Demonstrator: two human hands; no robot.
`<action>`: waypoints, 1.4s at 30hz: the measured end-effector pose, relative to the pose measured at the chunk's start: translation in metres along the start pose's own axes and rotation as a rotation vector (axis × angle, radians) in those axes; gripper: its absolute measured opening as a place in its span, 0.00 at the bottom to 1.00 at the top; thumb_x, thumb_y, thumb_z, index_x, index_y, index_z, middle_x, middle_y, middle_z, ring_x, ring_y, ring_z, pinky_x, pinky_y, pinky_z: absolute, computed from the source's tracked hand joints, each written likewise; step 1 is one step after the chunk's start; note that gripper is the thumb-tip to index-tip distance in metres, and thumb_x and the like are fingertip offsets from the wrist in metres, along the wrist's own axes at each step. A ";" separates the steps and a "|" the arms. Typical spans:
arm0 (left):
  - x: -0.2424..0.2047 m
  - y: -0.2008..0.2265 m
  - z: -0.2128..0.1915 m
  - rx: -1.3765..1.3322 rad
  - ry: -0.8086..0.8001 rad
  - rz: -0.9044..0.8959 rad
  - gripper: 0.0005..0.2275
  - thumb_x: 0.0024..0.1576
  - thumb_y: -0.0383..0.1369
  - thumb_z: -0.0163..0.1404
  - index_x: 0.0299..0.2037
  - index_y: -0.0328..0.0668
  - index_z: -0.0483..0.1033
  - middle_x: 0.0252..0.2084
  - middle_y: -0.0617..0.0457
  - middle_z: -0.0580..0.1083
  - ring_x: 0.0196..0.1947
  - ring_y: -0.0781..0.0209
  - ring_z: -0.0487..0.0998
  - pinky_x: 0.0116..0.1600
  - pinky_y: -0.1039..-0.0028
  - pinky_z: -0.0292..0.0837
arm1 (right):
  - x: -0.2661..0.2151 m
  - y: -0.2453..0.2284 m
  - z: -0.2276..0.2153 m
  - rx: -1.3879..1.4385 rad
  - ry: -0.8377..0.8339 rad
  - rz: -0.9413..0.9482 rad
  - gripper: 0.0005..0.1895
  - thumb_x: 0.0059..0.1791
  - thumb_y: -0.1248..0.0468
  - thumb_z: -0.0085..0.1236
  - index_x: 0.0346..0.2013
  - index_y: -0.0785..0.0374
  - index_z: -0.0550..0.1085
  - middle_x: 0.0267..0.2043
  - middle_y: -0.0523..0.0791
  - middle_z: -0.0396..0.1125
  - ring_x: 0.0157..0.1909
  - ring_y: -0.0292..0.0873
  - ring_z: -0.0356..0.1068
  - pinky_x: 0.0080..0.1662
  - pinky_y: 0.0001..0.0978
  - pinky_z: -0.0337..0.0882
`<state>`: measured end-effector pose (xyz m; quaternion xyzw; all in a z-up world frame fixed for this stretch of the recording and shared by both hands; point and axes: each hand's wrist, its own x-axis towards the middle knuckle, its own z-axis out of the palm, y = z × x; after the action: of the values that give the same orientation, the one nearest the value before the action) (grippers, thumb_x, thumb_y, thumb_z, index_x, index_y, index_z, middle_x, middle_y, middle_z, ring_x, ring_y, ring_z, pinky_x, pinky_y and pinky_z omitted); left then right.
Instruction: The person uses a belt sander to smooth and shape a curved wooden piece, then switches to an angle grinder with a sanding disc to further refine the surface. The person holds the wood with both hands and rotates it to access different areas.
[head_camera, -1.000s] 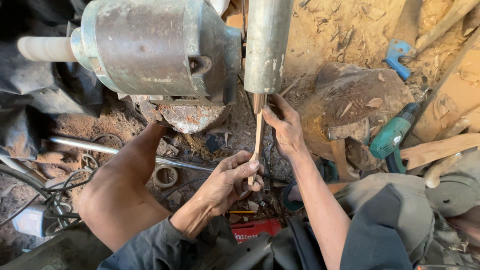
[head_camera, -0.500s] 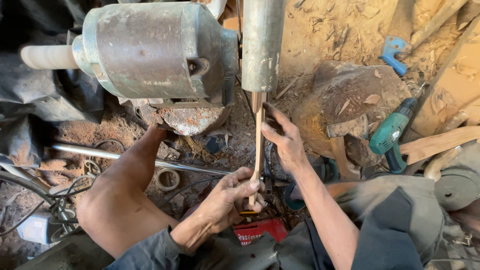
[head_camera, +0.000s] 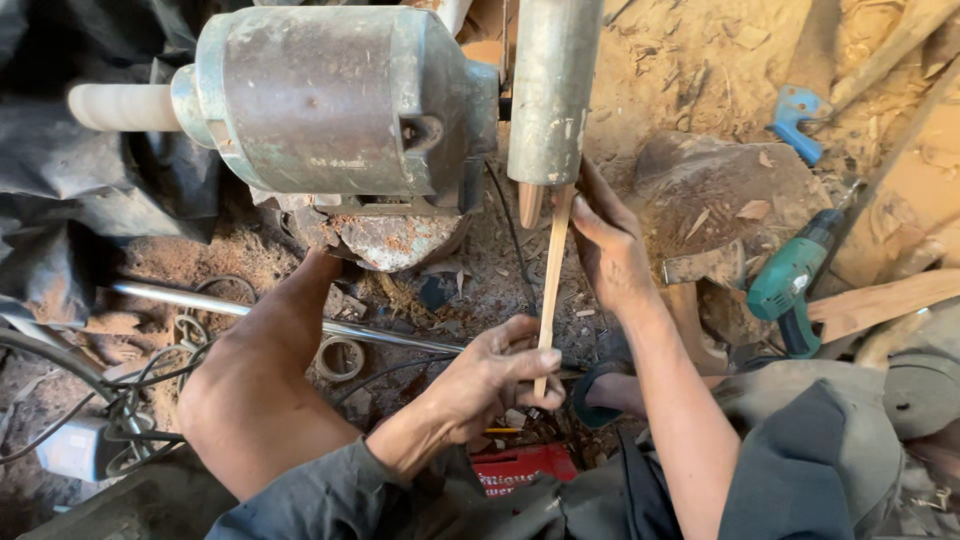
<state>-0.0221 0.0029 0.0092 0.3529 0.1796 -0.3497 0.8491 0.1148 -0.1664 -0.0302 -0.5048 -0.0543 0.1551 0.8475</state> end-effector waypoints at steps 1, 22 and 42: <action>0.004 0.004 0.000 -0.014 -0.001 0.001 0.28 0.57 0.30 0.58 0.64 0.27 0.59 0.41 0.47 0.72 0.36 0.59 0.80 0.42 0.72 0.83 | 0.007 0.000 -0.001 -0.047 -0.034 -0.028 0.41 0.53 0.60 0.56 0.78 0.65 0.51 0.77 0.46 0.57 0.76 0.40 0.58 0.72 0.37 0.58; 0.016 0.032 -0.007 -0.192 0.012 0.060 0.17 0.59 0.30 0.56 0.55 0.31 0.68 0.39 0.47 0.74 0.32 0.60 0.80 0.37 0.77 0.80 | 0.056 0.034 -0.019 0.084 -0.014 -0.038 0.18 0.52 0.77 0.56 0.57 0.71 0.74 0.51 0.47 0.73 0.53 0.40 0.72 0.57 0.33 0.71; -0.014 0.004 -0.008 -0.208 0.053 -0.042 0.24 0.57 0.29 0.58 0.61 0.30 0.61 0.38 0.49 0.73 0.32 0.61 0.80 0.36 0.76 0.80 | 0.006 0.031 -0.002 -0.204 0.138 0.071 0.33 0.48 0.55 0.67 0.65 0.64 0.71 0.52 0.45 0.72 0.55 0.40 0.67 0.61 0.37 0.64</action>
<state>-0.0295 0.0176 0.0135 0.2682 0.2447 -0.3375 0.8685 0.1146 -0.1522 -0.0588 -0.5995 0.0067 0.1436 0.7874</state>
